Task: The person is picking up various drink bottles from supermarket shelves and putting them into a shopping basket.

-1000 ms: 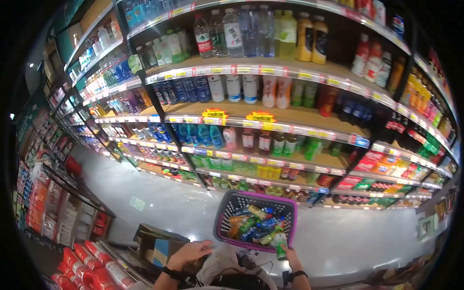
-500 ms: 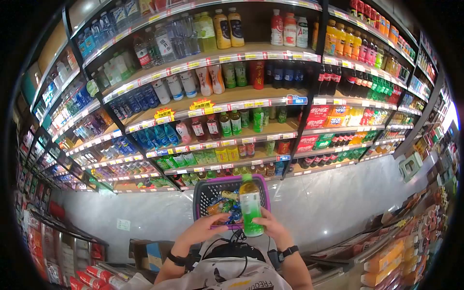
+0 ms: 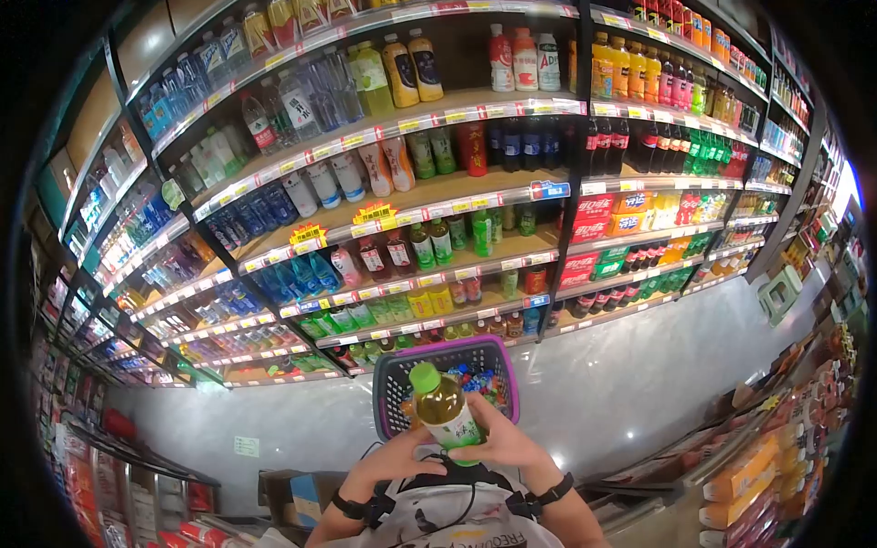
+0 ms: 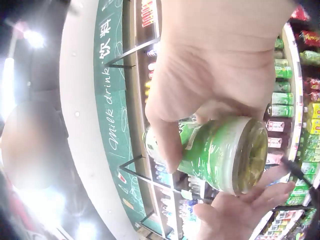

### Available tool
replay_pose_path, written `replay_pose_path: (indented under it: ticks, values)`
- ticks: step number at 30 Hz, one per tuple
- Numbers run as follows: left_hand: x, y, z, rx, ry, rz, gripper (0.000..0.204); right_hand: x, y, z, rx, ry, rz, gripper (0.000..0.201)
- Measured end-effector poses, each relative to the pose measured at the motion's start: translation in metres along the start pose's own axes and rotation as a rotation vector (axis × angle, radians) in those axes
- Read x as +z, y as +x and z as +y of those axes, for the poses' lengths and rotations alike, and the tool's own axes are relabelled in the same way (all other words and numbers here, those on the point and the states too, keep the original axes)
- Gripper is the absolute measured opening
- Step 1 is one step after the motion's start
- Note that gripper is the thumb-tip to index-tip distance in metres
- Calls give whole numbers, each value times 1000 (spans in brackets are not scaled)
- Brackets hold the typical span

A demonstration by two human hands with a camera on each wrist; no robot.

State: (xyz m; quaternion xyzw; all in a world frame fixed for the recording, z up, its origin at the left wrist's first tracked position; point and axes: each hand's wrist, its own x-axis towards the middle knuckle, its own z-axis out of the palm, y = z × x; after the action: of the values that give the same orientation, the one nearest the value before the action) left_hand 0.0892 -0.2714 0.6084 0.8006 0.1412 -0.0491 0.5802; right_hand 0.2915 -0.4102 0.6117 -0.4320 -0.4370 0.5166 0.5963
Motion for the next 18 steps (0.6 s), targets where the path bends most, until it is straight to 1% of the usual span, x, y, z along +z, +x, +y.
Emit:
replay_pose_path:
  ticks: [1,2,4,5,6,7,8,9,10,11,13,14,15,16,17,18]
  values:
    - [-1,-1,3,16,-78,29,91,2,2,-1,-18,64,23,83]
    - [1,-1,-1,19,-75,27,91,1,5,0,-21,62,25,83]
    - [5,-1,-12,171,-64,184,92,-1,10,4,-90,166,15,84]
    - [5,3,-14,172,-64,178,92,6,13,-5,-144,240,56,78]
    - [7,7,-15,268,-269,209,93,12,15,-13,-141,238,59,78]
    - [10,10,-16,364,-477,243,95,16,17,-19,-180,285,95,75]
    - [12,13,-16,369,-482,254,95,19,21,-26,-218,330,124,73]
    - [12,13,-17,329,-591,197,89,21,27,-33,-235,301,74,68]
    - [9,14,-16,288,-694,139,84,26,33,-36,-235,301,58,68]
    - [4,15,-14,290,-688,154,84,31,39,-37,-219,313,69,71]
    - [-8,13,-7,274,-537,152,68,42,43,-39,-205,343,80,74]
    - [-13,7,3,270,-521,153,68,46,47,-44,-225,409,84,78]
    - [-18,1,23,248,-580,146,63,47,56,-52,-253,469,80,83]
    - [-24,-2,35,228,-642,148,59,48,63,-67,-270,470,60,83]
    - [-27,-3,37,294,-610,150,58,50,67,-85,-397,432,96,90]
    - [-27,-6,43,288,-606,182,58,52,73,-96,-511,403,130,97]
